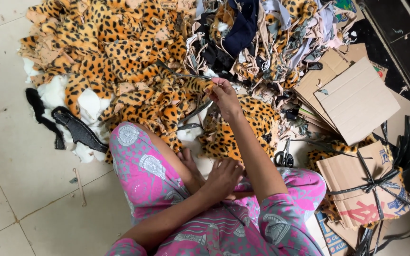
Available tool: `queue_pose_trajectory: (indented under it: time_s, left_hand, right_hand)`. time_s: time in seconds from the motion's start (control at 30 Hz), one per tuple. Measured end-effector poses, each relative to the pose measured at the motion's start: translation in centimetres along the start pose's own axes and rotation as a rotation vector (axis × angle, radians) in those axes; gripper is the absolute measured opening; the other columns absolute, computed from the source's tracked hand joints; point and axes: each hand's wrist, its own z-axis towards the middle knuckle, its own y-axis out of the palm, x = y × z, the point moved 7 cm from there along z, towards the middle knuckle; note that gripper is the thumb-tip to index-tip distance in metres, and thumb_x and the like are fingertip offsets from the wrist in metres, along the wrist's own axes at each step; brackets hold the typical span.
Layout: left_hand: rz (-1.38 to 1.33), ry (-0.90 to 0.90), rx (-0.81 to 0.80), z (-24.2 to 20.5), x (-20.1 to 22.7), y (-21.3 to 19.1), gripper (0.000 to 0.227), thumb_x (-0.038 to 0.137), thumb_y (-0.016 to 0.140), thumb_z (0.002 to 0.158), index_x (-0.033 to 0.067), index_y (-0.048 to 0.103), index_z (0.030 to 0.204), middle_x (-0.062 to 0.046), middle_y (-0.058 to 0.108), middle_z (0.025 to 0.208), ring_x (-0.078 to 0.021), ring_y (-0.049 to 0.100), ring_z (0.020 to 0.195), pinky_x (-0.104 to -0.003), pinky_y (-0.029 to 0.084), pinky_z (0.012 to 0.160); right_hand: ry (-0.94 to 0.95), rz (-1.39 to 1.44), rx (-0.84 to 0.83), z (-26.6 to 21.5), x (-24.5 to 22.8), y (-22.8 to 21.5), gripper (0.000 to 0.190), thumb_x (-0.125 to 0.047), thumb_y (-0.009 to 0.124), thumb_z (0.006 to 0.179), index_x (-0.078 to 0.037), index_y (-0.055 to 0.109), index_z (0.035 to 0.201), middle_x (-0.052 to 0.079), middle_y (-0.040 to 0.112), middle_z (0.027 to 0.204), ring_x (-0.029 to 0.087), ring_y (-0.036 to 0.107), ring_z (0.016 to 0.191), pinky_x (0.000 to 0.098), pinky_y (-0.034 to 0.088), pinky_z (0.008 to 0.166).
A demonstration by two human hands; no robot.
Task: The person sits on the floor and wraps a piece of leopard-print fabric around a cardboard sheet, smoothing and folding the edges. They then place the wrapped item aside and pick up another piece of fabric to repeat the wrapping process.
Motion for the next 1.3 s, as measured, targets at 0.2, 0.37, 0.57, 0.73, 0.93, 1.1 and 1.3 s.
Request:
queue_pose_trajectory:
  time_s: [0.2, 0.37, 0.57, 0.73, 0.93, 1.1, 1.3]
  left_hand:
    - [-0.236, 0.000, 0.035, -1.2, -1.5, 9.4, 0.027, 0.034, 0.060, 0.098, 0.0121, 0.063, 0.083, -0.008, 0.057, 0.086, -0.0322, 0.062, 0.080, -0.042, 0.048, 0.070]
    - [-1.461, -0.933, 0.296, 8.7, -6.8, -5.9, 0.029, 0.027, 0.044, 0.107, 0.0157, 0.040, 0.081, 0.005, 0.042, 0.070, -0.0134, 0.047, 0.061, -0.029, 0.039, 0.061]
    - [-2.058, -1.066, 0.716, 9.8, -15.2, -1.5, 0.030, 0.041, 0.058, 0.103, 0.0109, 0.057, 0.107, -0.011, 0.071, 0.112, -0.0243, 0.071, 0.103, -0.036, 0.059, 0.092]
    - [-1.846, -1.012, 0.780, 8.1, -20.5, 0.3, 0.005, 0.016, 0.063, 0.101, 0.0162, 0.060, 0.105, -0.006, 0.075, 0.109, -0.0202, 0.073, 0.100, -0.037, 0.062, 0.090]
    - [-1.416, -0.922, 0.674, 7.0, -24.0, -2.5, 0.010, 0.011, 0.066, 0.099, 0.0078, 0.063, 0.107, -0.010, 0.070, 0.095, -0.0169, 0.071, 0.083, -0.028, 0.063, 0.072]
    - [-1.215, -0.903, 0.419, 6.7, -23.4, -5.2, 0.007, 0.010, 0.065, 0.098, 0.0071, 0.068, 0.104, -0.013, 0.071, 0.092, -0.0124, 0.067, 0.072, -0.026, 0.060, 0.069]
    - [-1.197, -0.867, 0.401, 6.3, -22.8, -2.4, 0.014, 0.001, 0.065, 0.093, 0.0077, 0.057, 0.102, -0.017, 0.071, 0.097, -0.0128, 0.066, 0.072, -0.026, 0.057, 0.070]
  right_hand:
    - [-0.025, 0.026, 0.010, -1.1, -1.6, -1.6, 0.012, -0.021, 0.067, 0.101, -0.009, 0.066, 0.104, 0.005, 0.067, 0.095, 0.018, 0.071, 0.092, 0.0413, 0.055, 0.096]
    - [-0.041, 0.157, 0.099, -6.2, -4.8, -2.0, 0.014, -0.009, 0.074, 0.091, -0.011, 0.062, 0.099, -0.003, 0.057, 0.083, 0.012, 0.066, 0.079, 0.0276, 0.059, 0.077]
    - [0.018, 0.242, 0.052, -10.8, -4.1, -3.9, 0.016, -0.007, 0.064, 0.092, -0.010, 0.060, 0.107, 0.003, 0.063, 0.088, 0.016, 0.068, 0.077, 0.0312, 0.059, 0.075]
    - [0.075, 0.103, 0.040, -13.8, -3.3, -4.0, 0.022, -0.004, 0.060, 0.091, -0.007, 0.060, 0.113, 0.001, 0.054, 0.092, 0.017, 0.064, 0.078, 0.0303, 0.058, 0.070]
    - [0.140, -0.432, -0.149, -14.3, -2.1, -0.6, 0.034, -0.013, 0.064, 0.096, -0.004, 0.065, 0.129, 0.015, 0.063, 0.113, 0.028, 0.065, 0.111, 0.0432, 0.054, 0.094]
    - [0.040, -0.837, -0.307, -13.7, -1.7, 2.7, 0.039, -0.016, 0.060, 0.101, -0.008, 0.060, 0.139, 0.017, 0.057, 0.129, 0.037, 0.059, 0.126, 0.0457, 0.053, 0.104]
    - [-0.002, -0.792, -0.162, -13.0, -1.4, 0.5, 0.034, -0.019, 0.058, 0.104, -0.007, 0.062, 0.136, 0.013, 0.058, 0.123, 0.033, 0.062, 0.123, 0.0414, 0.056, 0.100]
